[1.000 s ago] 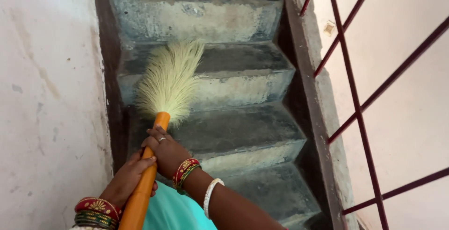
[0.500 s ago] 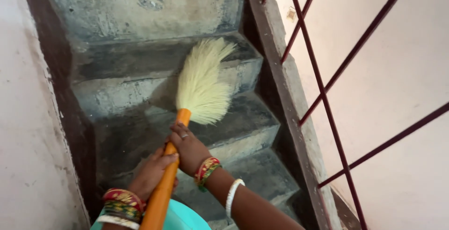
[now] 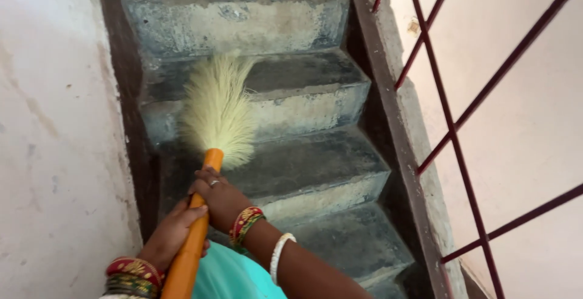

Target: The person sweeps concrete stairs with a handheld broom, moving the broom across each step while descending.

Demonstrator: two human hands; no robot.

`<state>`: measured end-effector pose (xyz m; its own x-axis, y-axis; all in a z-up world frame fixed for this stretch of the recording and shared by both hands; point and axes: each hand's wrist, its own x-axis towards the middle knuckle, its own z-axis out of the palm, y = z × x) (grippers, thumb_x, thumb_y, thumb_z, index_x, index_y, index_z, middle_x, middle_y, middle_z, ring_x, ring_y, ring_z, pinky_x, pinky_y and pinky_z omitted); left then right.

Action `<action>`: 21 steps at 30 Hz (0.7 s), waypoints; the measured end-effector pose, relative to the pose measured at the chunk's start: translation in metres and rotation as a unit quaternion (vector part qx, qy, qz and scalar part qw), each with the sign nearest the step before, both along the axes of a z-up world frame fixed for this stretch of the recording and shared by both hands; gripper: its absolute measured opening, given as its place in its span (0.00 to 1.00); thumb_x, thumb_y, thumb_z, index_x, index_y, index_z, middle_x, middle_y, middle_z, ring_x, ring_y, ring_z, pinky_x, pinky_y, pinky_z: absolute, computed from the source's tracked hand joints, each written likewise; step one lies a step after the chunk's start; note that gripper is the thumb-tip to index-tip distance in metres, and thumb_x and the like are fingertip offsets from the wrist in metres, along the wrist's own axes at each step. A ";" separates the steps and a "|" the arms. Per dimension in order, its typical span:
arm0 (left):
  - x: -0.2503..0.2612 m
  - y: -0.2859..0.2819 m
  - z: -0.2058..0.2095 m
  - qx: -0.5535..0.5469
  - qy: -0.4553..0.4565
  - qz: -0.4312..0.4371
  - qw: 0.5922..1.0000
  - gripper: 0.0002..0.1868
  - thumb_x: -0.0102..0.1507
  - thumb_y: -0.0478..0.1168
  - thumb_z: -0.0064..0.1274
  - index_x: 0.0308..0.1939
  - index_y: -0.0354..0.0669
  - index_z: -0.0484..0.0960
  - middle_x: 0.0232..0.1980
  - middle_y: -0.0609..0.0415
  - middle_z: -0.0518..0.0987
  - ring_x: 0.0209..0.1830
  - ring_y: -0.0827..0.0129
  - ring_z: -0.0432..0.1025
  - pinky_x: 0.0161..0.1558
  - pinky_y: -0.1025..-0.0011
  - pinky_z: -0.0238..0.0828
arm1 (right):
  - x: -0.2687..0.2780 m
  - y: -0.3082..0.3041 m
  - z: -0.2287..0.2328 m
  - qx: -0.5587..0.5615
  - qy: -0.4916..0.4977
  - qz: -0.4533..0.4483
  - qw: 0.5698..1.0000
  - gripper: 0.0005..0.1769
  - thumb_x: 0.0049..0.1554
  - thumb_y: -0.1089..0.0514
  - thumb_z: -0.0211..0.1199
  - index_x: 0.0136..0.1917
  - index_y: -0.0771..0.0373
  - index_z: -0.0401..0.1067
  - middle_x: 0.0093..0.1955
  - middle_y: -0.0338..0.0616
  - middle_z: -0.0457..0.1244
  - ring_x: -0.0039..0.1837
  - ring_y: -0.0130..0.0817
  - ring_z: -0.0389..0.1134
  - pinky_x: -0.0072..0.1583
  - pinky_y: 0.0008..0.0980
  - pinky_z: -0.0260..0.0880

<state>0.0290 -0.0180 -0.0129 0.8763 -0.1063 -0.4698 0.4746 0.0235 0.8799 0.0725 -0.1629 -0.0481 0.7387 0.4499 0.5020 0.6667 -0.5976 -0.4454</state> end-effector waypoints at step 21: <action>-0.012 0.019 0.010 -0.004 0.001 -0.003 1.000 0.27 0.66 0.49 0.48 0.68 0.47 0.66 0.33 0.43 0.71 0.20 0.58 0.71 0.23 0.60 0.72 | -0.001 0.022 0.001 -0.001 0.002 0.023 1.000 0.18 0.56 0.61 0.64 0.59 0.60 0.68 0.76 0.61 0.56 0.80 0.60 0.52 0.73 0.49 0.61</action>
